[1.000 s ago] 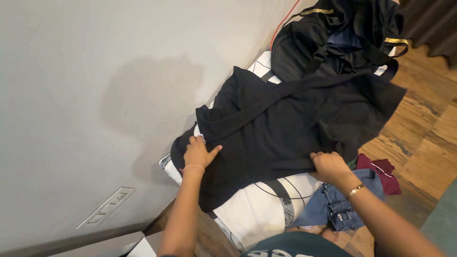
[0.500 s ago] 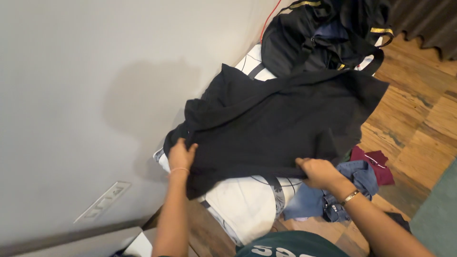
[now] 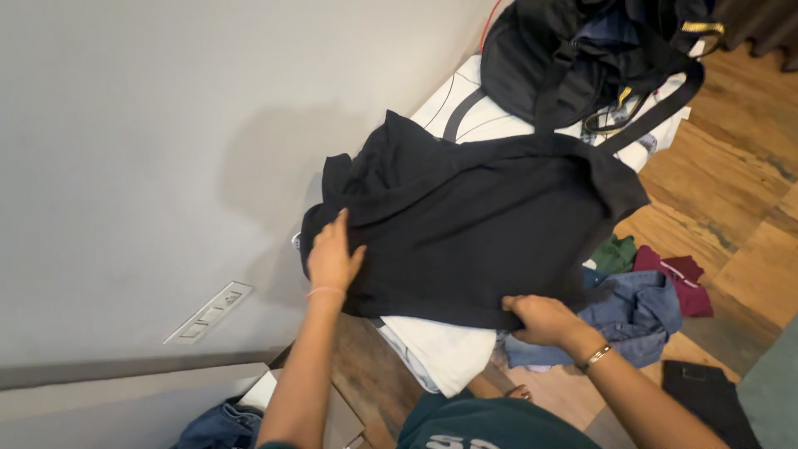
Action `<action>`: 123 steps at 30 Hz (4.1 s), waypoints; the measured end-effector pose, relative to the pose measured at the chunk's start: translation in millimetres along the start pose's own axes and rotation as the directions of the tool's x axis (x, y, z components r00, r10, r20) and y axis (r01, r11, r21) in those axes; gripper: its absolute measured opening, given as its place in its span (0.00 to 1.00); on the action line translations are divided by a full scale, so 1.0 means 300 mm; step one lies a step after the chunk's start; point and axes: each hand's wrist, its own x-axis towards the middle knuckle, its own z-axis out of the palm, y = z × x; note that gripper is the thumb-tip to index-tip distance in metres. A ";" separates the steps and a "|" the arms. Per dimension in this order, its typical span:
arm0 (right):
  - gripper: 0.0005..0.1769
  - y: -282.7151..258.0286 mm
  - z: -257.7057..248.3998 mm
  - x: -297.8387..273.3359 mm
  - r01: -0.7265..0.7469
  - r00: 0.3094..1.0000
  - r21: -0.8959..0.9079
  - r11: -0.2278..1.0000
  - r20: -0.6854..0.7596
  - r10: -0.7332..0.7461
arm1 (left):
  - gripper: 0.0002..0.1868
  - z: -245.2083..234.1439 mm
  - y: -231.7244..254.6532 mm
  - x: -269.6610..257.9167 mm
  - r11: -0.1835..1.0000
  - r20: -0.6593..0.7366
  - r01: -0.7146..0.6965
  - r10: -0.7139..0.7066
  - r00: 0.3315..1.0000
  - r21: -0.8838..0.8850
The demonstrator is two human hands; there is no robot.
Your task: The person folds a blue polka-dot shirt, a black t-shirt, and a blue patterned shirt on a bed. Each item is smoothed, folded into a compact rectangle, and placed into a black bag.
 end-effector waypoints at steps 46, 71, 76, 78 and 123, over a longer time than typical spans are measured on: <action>0.60 -0.316 -0.065 0.191 -0.094 0.994 0.046 0.995 -0.046 0.096 | 0.33 0.029 -0.228 0.064 0.685 0.425 -0.575 0.729 0.536 -0.448; 0.19 -0.118 0.118 -0.089 -0.489 0.767 0.216 0.845 -0.354 0.534 | 0.50 0.283 -0.292 -0.244 0.153 0.694 0.853 -0.519 0.499 -0.498; 0.19 -0.109 0.092 -0.100 -0.454 0.759 0.294 0.841 -0.367 0.538 | 0.48 0.276 -0.259 -0.253 0.051 0.651 0.746 -0.451 0.611 -0.664; 0.19 -0.094 0.096 -0.103 -0.412 0.786 0.296 0.862 -0.364 0.500 | 0.40 0.275 -0.267 -0.243 -0.049 0.572 0.638 -0.501 0.649 -0.768; 0.39 0.323 0.288 0.005 -0.345 0.548 0.410 0.844 -0.642 0.536 | 0.18 0.193 -0.232 0.344 0.801 -0.036 -0.130 0.135 0.990 -0.584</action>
